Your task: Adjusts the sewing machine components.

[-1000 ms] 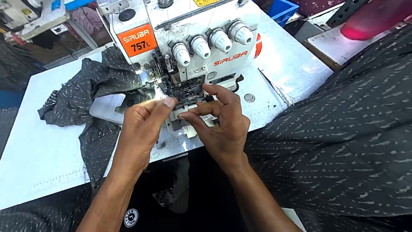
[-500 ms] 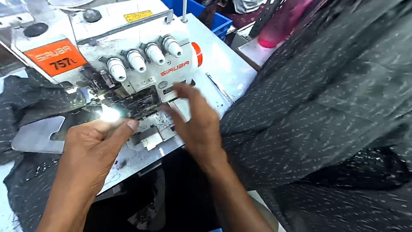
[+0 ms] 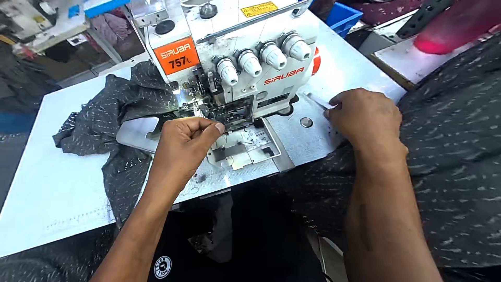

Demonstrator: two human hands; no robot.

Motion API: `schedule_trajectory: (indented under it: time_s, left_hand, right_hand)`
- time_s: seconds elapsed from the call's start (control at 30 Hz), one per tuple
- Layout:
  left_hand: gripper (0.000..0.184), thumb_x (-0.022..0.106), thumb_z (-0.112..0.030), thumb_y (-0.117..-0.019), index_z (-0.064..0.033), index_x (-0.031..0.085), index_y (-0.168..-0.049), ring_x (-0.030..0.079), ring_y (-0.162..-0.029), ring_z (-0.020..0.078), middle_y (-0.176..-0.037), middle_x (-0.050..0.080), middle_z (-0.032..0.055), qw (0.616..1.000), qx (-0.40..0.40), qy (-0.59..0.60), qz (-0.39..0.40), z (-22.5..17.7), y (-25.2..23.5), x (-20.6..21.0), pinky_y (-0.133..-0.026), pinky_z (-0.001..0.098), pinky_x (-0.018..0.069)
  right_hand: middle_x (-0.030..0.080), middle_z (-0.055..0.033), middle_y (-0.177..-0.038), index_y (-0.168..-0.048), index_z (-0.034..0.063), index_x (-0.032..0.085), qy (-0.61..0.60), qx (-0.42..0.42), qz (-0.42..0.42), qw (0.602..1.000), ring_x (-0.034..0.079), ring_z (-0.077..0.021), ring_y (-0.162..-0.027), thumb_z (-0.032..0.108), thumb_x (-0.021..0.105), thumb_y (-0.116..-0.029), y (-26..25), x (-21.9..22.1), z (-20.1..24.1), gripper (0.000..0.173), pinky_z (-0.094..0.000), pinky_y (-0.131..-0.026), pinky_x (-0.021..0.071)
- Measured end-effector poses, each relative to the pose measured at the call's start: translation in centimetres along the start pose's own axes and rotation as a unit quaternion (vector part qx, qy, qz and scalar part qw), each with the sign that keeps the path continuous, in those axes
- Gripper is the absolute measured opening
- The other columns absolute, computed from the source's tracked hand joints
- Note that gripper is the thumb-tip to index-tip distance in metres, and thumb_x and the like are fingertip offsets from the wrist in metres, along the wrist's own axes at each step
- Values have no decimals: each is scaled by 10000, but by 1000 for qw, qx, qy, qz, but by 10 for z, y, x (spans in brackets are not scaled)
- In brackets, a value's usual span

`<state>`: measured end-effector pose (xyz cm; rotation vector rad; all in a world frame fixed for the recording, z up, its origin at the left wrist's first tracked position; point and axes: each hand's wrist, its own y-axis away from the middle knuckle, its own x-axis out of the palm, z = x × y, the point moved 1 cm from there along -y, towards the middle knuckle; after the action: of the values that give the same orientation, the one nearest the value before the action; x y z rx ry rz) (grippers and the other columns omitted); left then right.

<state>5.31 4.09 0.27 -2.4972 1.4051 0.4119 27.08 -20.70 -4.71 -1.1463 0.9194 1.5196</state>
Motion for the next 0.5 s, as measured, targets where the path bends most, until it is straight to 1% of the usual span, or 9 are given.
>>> schedule_trajectory:
  time_s: [0.07,0.13,0.2,0.23,0.27,0.33,0.37,0.43,0.5]
  left_hand:
    - [121,715,-151,-970,-79,789,-907,329,-410,74,-603,584,9,1000,-4,1,2,-1,-1,-2,-381,214,231]
    - [122,713,-137,-969,-69,784,-898,322,-408,70,-603,585,11,1000,-11,9,-1,-1,-1,-3,-380,212,227]
    - [130,706,-131,-973,-65,782,-891,318,-413,69,-606,585,13,1000,-17,20,-2,-2,-3,-3,-385,210,223]
    - [129,704,-132,-973,-66,784,-895,319,-416,68,-612,587,11,999,-22,24,0,-2,-4,-3,-389,209,227]
    - [126,702,-126,-973,-63,783,-901,318,-416,62,-618,592,11,999,-26,32,1,-2,-5,-3,-389,205,230]
    - [117,698,-110,-971,-52,780,-911,317,-415,51,-628,601,14,998,-38,51,5,-3,-7,-4,-386,195,238]
    - [116,697,-104,-970,-48,778,-908,315,-413,47,-629,603,16,997,-43,58,4,-4,-7,-4,-382,192,238]
    - [116,695,-101,-971,-47,774,-906,309,-412,44,-625,593,14,997,-51,62,2,-4,-8,-4,-380,190,236]
    - [111,699,-104,-968,-49,774,-908,307,-411,45,-630,594,16,996,-56,65,-1,-4,-8,-4,-377,190,236]
  right_hand:
    - [660,-372,-1040,-1081,-33,728,-44,-20,-60,997,622,-615,-999,108,647,-985,14,-7,0,189,-807,-775,443]
    - [641,-357,-1079,-1149,-46,696,-109,-54,-151,981,621,-572,-1005,158,599,-1022,33,-12,-7,259,-761,-816,449]
    - [639,-235,-1067,-1179,-31,653,-231,-105,-254,933,645,-357,-929,256,593,-1040,50,-10,-14,324,-539,-810,524]
    - [637,-130,-1044,-1161,-1,640,-327,-135,-282,892,665,-221,-886,257,612,-1038,59,-8,-10,287,-408,-781,578]
    - [651,-45,-1044,-1165,34,610,-449,-177,-273,832,695,-152,-879,205,611,-1041,71,-7,1,211,-358,-781,626]
    - [681,30,-1111,-1183,143,615,-632,-238,-175,717,715,-138,-924,206,543,-1070,93,-5,28,148,-345,-795,642]
    - [685,36,-1137,-1185,154,637,-663,-260,-132,689,707,-125,-923,246,520,-1083,101,-1,41,181,-307,-767,629]
    - [704,27,-1137,-1214,125,654,-671,-298,-91,673,694,-103,-927,280,515,-1094,112,10,66,241,-266,-758,601]
    - [727,-33,-1195,-1282,60,632,-680,-322,-67,655,723,-161,-1047,231,535,-1088,119,20,84,276,-325,-865,638]
